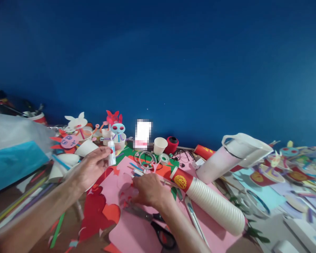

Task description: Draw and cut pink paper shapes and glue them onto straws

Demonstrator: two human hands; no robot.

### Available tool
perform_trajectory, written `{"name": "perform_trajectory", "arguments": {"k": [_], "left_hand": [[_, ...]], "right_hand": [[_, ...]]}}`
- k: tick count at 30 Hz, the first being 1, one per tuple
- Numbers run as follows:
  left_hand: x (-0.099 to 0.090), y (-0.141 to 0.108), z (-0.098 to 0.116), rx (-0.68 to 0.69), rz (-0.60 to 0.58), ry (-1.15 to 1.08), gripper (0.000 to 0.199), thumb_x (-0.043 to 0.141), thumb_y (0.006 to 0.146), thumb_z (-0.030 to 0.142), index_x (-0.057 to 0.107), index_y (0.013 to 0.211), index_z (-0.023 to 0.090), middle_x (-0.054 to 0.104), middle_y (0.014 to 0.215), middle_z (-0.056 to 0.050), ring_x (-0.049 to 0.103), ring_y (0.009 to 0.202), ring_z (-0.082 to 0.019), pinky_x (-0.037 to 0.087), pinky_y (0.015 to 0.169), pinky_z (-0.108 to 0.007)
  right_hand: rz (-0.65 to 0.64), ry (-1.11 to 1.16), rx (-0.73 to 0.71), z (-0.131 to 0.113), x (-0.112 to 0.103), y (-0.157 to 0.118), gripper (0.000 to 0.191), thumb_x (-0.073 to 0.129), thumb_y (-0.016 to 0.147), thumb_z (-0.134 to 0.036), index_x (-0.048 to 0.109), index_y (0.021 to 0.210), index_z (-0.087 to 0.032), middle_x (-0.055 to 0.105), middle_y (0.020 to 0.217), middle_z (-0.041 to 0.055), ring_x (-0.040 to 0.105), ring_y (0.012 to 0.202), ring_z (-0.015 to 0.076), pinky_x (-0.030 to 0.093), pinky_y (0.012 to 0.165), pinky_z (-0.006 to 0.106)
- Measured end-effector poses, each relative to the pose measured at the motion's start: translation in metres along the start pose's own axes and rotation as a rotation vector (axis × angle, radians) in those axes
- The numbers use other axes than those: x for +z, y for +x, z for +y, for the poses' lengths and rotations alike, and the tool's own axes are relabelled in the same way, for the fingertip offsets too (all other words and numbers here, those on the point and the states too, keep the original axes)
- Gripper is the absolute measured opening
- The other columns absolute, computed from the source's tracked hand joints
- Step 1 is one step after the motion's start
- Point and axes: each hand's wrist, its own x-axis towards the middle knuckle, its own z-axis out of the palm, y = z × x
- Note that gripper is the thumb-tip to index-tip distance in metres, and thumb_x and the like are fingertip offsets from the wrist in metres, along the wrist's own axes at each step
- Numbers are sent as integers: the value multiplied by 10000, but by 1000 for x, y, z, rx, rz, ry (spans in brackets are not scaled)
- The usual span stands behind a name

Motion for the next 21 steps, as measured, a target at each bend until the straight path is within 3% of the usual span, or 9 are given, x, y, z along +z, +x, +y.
{"name": "perform_trajectory", "arguments": {"k": [3, 6, 9, 13, 16, 19, 21], "left_hand": [[6, -6, -1, -26, 6, -56, 167, 706, 608, 191, 584, 713, 149, 662, 808, -14, 525, 588, -71, 409, 523, -174], [13, -15, -5, 2, 6, -43, 169, 711, 614, 205, 576, 701, 153, 640, 745, 4, 541, 600, -79, 424, 546, -179], [17, -24, -13, 59, -32, 7, 162, 705, 636, 240, 575, 684, 156, 617, 672, 17, 541, 588, -85, 435, 590, -200], [18, -32, -22, 119, -89, 56, 145, 684, 671, 265, 579, 681, 166, 615, 684, 4, 552, 633, -113, 440, 646, -239], [19, -38, -23, 139, -92, 47, 131, 677, 686, 271, 592, 689, 171, 611, 700, 4, 549, 662, -117, 441, 656, -237], [23, -42, -20, 110, -136, -36, 127, 674, 684, 266, 586, 676, 174, 598, 642, 7, 545, 618, -123, 451, 593, -240], [25, -44, -17, 67, -186, -76, 130, 664, 689, 273, 574, 673, 180, 593, 611, 2, 549, 575, -142, 453, 519, -255]], "right_hand": [[128, 242, 34, -2, -8, 1, 272, 655, 701, -417, 639, 883, -216, 685, 738, 37, 617, 663, 203, 381, 579, 278], [345, 698, 49, -6, -13, 5, 261, 520, 837, -423, 583, 972, -208, 658, 816, 27, 591, 704, 150, 404, 607, 252], [392, 1033, -7, -13, -8, 10, 320, 522, 827, -484, 545, 909, -175, 595, 747, 8, 537, 646, 120, 396, 554, 220], [468, 1041, 37, -23, -2, 11, 323, 588, 780, -493, 540, 760, -174, 515, 644, -27, 452, 582, 100, 349, 515, 206], [510, 986, 43, -28, -2, 7, 298, 547, 817, -469, 568, 751, -179, 535, 673, -13, 472, 621, 116, 358, 532, 211], [455, 1090, -41, -30, -1, 6, 374, 417, 890, -463, 568, 717, -168, 535, 642, 0, 501, 615, 122, 384, 566, 228], [342, 1266, -95, -30, 1, 7, 462, 305, 925, -476, 566, 711, -159, 504, 563, -6, 492, 542, 115, 392, 553, 237]]}}
